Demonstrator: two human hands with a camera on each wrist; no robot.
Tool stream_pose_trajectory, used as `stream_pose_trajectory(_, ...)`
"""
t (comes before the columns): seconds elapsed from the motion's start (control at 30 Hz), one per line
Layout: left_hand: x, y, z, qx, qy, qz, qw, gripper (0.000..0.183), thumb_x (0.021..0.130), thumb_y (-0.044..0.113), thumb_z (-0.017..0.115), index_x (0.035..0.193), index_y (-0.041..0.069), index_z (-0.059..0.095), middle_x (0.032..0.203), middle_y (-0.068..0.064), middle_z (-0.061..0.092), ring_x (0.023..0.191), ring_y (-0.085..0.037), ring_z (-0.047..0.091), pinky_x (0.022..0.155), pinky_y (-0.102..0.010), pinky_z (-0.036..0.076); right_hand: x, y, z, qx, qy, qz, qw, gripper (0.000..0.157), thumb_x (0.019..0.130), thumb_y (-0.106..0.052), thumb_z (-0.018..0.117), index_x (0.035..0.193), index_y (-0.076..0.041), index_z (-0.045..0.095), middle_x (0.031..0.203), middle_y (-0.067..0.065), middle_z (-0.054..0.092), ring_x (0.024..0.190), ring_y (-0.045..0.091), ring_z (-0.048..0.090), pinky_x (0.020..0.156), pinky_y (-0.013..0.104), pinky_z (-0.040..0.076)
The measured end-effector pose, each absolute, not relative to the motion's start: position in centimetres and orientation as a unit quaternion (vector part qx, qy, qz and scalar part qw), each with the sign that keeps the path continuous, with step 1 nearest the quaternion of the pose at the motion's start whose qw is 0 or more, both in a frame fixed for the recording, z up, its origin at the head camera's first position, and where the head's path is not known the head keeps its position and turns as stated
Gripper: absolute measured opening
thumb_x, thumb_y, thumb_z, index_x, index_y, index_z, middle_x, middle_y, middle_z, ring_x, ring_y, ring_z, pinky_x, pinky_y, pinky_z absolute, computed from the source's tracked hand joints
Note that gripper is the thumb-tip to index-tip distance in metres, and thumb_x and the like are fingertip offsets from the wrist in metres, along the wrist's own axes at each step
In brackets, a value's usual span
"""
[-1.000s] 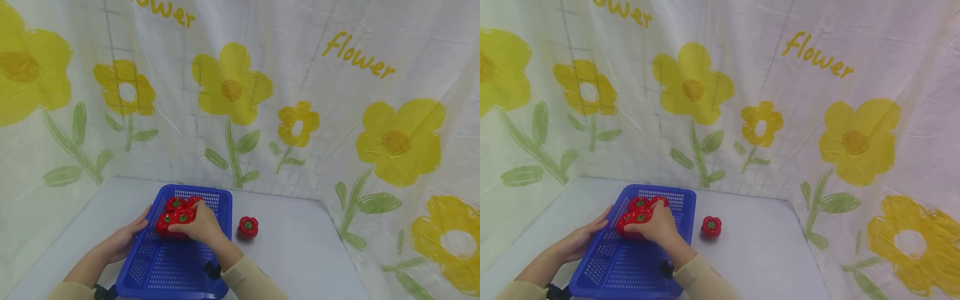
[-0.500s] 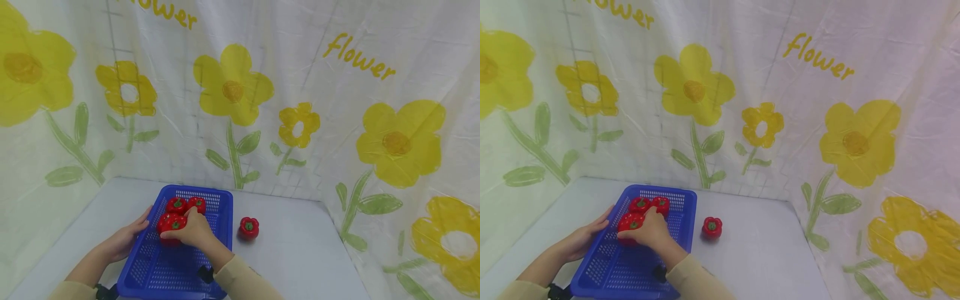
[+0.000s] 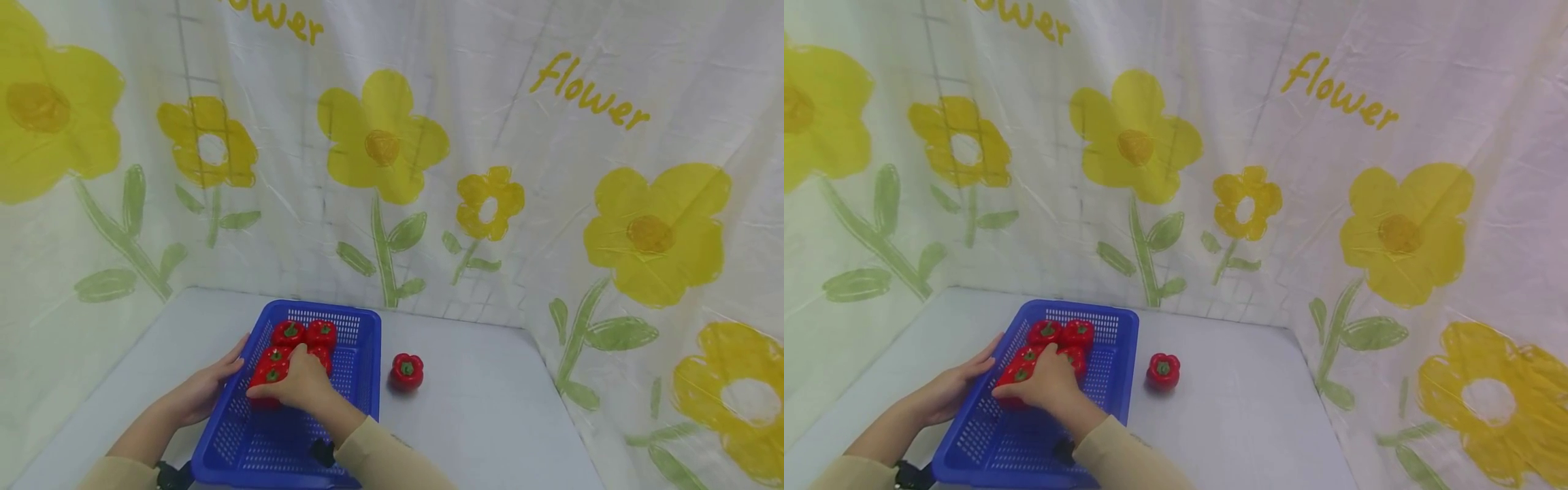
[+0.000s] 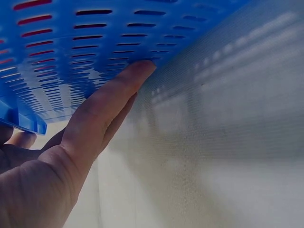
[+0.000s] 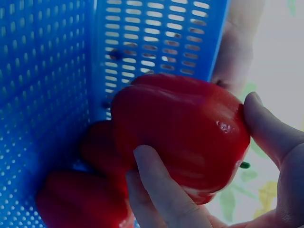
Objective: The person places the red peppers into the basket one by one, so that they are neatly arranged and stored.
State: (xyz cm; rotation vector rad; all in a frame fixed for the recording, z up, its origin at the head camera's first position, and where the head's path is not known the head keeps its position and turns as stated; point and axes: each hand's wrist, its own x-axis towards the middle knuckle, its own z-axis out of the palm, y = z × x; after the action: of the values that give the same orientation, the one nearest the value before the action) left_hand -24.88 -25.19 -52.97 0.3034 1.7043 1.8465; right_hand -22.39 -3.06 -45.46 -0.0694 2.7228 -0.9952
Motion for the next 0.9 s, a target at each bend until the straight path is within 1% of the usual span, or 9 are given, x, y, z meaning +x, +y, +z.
stream_pose_trajectory(0.17,-25.0,-25.2,-52.9,0.113,0.638,0.698,0.304,0.062,0.111,0.042,0.021,0.154,0.043,-0.024,0.165,-0.022,-0.022,0.151,-0.054,0.009,0.106,-0.062,0.045,-22.1,-3.7,-45.5,-0.017,0.937,-0.324,0.13,0.115,0.064,-0.06,0.088,0.152,-0.005,0.038,0.138,0.012,0.06,0.13,0.035,0.057,0.102,0.057,0.05)
stream_pose_trajectory(0.3,-24.9,-25.1,-53.1,0.111,0.633,0.702,0.308,0.062,0.111,0.042,0.021,0.154,0.043,-0.024,0.165,-0.022,-0.023,0.151,-0.053,0.008,0.106,-0.062,0.045,-21.9,-4.2,-45.7,-0.012,0.942,-0.308,0.13,0.114,0.064,-0.061,0.088,0.151,-0.005,0.039,0.135,0.012,0.062,0.128,0.034,0.058,0.102,0.056,0.051)
stream_pose_trajectory(0.37,-24.9,-25.1,-53.1,0.107,0.63,0.704,0.31,0.062,0.111,0.042,0.021,0.154,0.043,-0.023,0.165,-0.022,-0.022,0.152,-0.052,0.011,0.106,-0.062,0.045,-21.9,-4.5,-45.9,-0.011,0.945,-0.301,0.13,0.114,0.064,-0.061,0.088,0.151,-0.006,0.04,0.136,0.012,0.062,0.13,0.033,0.058,0.103,0.056,0.05)
stream_pose_trajectory(0.47,-24.8,-25.1,-53.2,0.103,0.628,0.706,0.31,0.062,0.111,0.042,0.022,0.154,0.043,-0.023,0.165,-0.022,-0.021,0.151,-0.048,0.02,0.105,-0.062,0.045,-22.0,-4.9,-46.3,-0.005,0.947,-0.293,0.131,0.114,0.063,-0.061,0.088,0.151,-0.007,0.04,0.136,0.012,0.062,0.13,0.034,0.057,0.102,0.057,0.05)
stream_pose_trajectory(0.57,-24.9,-25.1,-53.1,0.098,0.634,0.704,0.305,0.062,0.111,0.042,0.022,0.155,0.044,-0.021,0.166,-0.022,-0.019,0.15,-0.045,0.025,0.105,-0.062,0.046,-22.1,-5.3,-46.5,-0.001,0.95,-0.285,0.131,0.114,0.063,-0.06,0.089,0.152,-0.009,0.04,0.135,0.01,0.063,0.13,0.033,0.058,0.101,0.058,0.051)
stream_pose_trajectory(0.67,-24.9,-25.1,-53.0,0.099,0.638,0.702,0.301,0.062,0.111,0.043,0.023,0.155,0.044,-0.021,0.166,-0.022,-0.018,0.15,-0.046,0.025,0.105,-0.063,0.045,-22.2,-5.5,-46.7,0.001,0.952,-0.278,0.13,0.114,0.062,-0.06,0.089,0.152,-0.009,0.04,0.134,0.01,0.064,0.129,0.033,0.059,0.101,0.057,0.051)
stream_pose_trajectory(0.7,-24.9,-25.1,-53.0,0.1,0.637,0.702,0.303,0.062,0.111,0.042,0.022,0.155,0.044,-0.021,0.166,-0.022,-0.018,0.15,-0.043,0.027,0.105,-0.063,0.045,-22.2,-5.5,-46.8,0.001,0.953,-0.275,0.129,0.114,0.062,-0.061,0.088,0.152,-0.009,0.04,0.135,0.01,0.064,0.129,0.032,0.059,0.101,0.056,0.051)
stream_pose_trajectory(0.9,-24.9,-25.1,-52.9,0.108,0.632,0.703,0.308,0.061,0.111,0.042,0.021,0.154,0.044,-0.022,0.166,-0.022,-0.02,0.15,-0.046,0.024,0.106,-0.064,0.044,-22.2,-5.7,-47.2,-0.006,0.957,-0.262,0.123,0.114,0.063,-0.061,0.089,0.151,-0.007,0.041,0.136,0.011,0.063,0.129,0.032,0.059,0.103,0.053,0.051)
